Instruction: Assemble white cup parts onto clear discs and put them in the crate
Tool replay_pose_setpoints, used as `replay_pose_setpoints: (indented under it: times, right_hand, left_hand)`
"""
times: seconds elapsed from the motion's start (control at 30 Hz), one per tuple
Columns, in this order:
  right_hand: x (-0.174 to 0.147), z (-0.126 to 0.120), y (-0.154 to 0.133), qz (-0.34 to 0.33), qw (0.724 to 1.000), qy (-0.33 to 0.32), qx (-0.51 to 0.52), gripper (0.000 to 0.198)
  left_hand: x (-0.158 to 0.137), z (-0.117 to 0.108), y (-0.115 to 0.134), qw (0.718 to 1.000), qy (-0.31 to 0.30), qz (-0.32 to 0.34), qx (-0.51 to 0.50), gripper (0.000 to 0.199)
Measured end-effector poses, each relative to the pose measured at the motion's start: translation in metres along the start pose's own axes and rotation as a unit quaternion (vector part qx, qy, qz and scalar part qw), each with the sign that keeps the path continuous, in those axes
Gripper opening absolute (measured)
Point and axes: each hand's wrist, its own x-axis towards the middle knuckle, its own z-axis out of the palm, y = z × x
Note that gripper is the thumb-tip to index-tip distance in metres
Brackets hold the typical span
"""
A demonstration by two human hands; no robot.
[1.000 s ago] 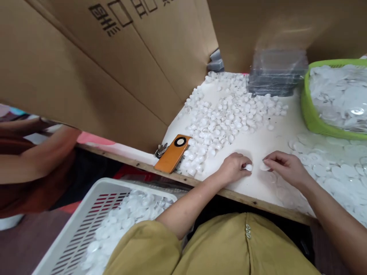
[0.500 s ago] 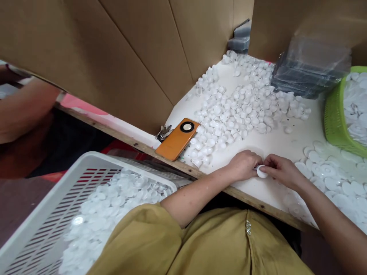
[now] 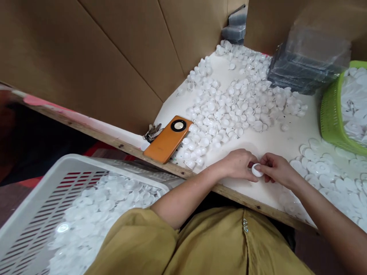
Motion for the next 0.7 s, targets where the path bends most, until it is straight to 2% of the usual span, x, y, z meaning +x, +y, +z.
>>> replay_pose_setpoints:
  times: [0.1, 0.3, 0.57, 0.7]
  right_hand:
    - [-0.0014, 0.0027, 0.0055, -0.017, 1.0, 0.006, 0.024, 0.026]
    - [-0.002, 0.0082, 0.0058, -0.009, 1.0, 0.014, 0.013, 0.024]
    - [-0.0047, 0.0073, 0.004, 0.005, 0.998, -0.008, 0.067, 0.028]
    - [-0.0096, 0.0104, 0.0027, 0.009, 0.996, 0.001, 0.083, 0.032]
  left_hand:
    - [0.0013, -0.0001, -0.0016, 1.0, 0.0, 0.002, 0.0, 0.024]
    - [0.0, 0.0019, -0.0027, 0.999, 0.006, 0.02, 0.025, 0.02]
    - [-0.0019, 0.0003, -0.0034, 1.0, 0.003, 0.027, 0.01, 0.03]
    - [-0.0005, 0.0073, -0.0053, 0.998, 0.028, 0.037, 0.03, 0.021]
